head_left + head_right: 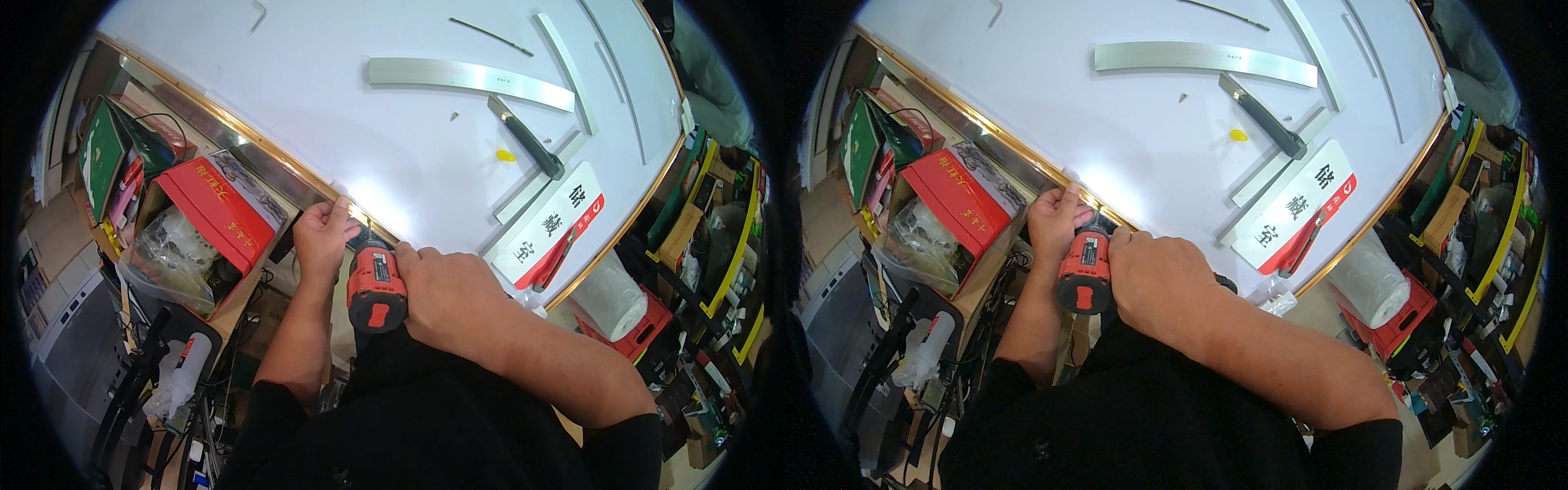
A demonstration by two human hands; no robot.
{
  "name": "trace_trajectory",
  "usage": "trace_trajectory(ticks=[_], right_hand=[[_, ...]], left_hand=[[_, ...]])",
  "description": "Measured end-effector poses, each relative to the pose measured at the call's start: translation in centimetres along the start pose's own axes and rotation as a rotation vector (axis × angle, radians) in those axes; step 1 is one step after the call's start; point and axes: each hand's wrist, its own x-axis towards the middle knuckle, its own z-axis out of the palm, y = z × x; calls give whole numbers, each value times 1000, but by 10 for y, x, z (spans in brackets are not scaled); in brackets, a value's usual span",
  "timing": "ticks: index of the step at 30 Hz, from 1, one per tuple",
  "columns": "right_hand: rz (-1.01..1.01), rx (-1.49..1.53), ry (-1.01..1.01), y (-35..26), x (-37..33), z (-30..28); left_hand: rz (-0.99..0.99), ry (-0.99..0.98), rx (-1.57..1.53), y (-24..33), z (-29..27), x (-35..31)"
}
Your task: The person attaches a gold-colored trim to the edges of a large white board using a cordless drill and screws. They position trim pieces along the perimeter, drive screws to secure them, and occasionally adjust the board with assistance from another person.
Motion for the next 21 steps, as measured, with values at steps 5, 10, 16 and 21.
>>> trace_trajectory(ticks=[5, 10, 16, 21], right_hand=[[-1, -30, -10, 0, 0, -1], [13, -9, -52, 4, 3, -5], [-75, -11, 12, 1, -12, -11], [-93, 218, 88, 17, -44, -5]], left_hand=[[-11, -6, -10, 0, -1, 0], [-14, -9, -6, 3, 0, -1], [-17, 5, 16, 5, 1, -3], [-27, -19, 35, 1, -2, -1]])
